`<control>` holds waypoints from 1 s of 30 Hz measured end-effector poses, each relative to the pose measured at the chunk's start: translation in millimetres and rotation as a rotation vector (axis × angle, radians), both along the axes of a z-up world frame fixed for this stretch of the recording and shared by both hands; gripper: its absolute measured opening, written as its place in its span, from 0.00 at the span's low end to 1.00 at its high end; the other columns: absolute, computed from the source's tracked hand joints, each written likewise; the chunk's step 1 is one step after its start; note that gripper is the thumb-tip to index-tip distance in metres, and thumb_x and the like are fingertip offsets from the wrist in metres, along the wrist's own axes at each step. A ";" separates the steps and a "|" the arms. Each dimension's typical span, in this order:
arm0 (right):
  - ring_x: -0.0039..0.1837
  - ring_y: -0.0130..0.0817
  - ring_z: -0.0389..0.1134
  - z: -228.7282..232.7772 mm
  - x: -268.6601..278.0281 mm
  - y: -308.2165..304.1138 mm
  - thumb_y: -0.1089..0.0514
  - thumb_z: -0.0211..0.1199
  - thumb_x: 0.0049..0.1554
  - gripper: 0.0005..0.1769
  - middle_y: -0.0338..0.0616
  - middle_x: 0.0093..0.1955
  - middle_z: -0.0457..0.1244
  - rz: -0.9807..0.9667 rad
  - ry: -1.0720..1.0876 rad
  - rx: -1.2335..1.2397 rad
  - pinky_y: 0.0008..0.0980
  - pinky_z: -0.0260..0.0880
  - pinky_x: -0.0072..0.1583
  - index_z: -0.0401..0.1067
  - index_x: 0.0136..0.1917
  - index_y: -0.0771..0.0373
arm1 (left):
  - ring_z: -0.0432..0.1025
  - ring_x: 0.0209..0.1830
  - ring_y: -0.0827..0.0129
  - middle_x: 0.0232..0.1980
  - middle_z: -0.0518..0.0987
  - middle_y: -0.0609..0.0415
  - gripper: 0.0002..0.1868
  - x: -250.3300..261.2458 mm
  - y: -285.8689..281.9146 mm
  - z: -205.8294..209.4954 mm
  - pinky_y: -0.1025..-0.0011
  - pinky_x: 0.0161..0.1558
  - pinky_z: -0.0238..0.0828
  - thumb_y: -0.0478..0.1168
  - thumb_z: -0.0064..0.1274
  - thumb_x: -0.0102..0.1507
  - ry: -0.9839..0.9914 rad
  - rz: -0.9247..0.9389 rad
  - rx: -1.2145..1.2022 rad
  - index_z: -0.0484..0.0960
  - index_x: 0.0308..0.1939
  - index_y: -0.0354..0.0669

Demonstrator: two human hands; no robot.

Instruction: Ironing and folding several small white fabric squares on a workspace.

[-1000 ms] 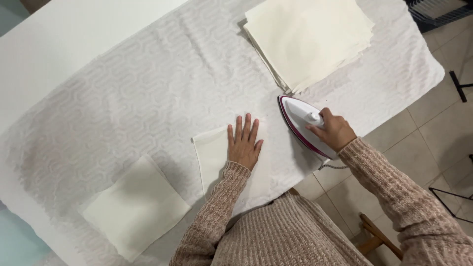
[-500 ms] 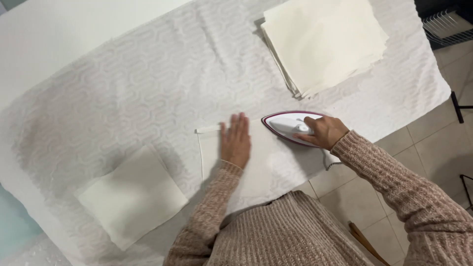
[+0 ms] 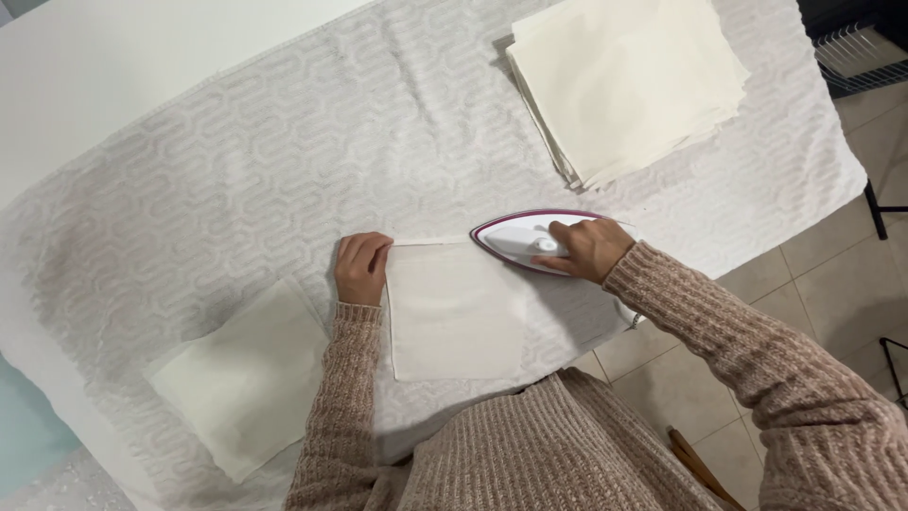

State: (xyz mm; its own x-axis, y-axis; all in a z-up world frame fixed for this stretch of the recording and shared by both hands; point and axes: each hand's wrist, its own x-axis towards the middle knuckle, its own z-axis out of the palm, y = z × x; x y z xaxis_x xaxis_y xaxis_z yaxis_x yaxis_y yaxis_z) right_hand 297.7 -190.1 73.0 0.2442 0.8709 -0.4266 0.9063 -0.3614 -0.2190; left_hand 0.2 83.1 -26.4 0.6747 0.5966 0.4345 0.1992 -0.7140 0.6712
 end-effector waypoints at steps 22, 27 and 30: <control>0.39 0.54 0.75 -27.2 -52.3 87.5 0.23 0.52 0.57 0.33 0.50 0.33 0.69 0.082 0.021 0.083 0.50 0.75 0.42 0.66 0.45 0.56 | 0.73 0.40 0.57 0.39 0.76 0.47 0.08 5.1 -1.0 22.9 0.69 0.38 0.77 0.30 0.51 0.69 -0.102 0.010 0.320 0.87 0.43 0.33; 0.41 0.54 0.75 -21.8 -68.1 108.7 0.24 0.53 0.58 0.33 0.52 0.34 0.70 0.105 0.017 0.087 0.48 0.76 0.42 0.68 0.45 0.56 | 0.71 0.48 0.58 0.46 0.78 0.50 0.15 -8.4 -6.0 -7.5 0.62 0.48 0.68 0.35 0.43 0.72 0.036 0.153 0.289 0.86 0.54 0.41; 0.40 0.54 0.75 -20.5 -79.8 123.7 0.24 0.53 0.58 0.33 0.52 0.34 0.70 0.107 0.028 0.103 0.47 0.76 0.42 0.68 0.45 0.57 | 0.72 0.52 0.52 0.54 0.77 0.42 0.20 -21.0 -10.7 -2.9 0.64 0.52 0.73 0.31 0.33 0.73 -0.051 0.200 0.160 0.81 0.59 0.31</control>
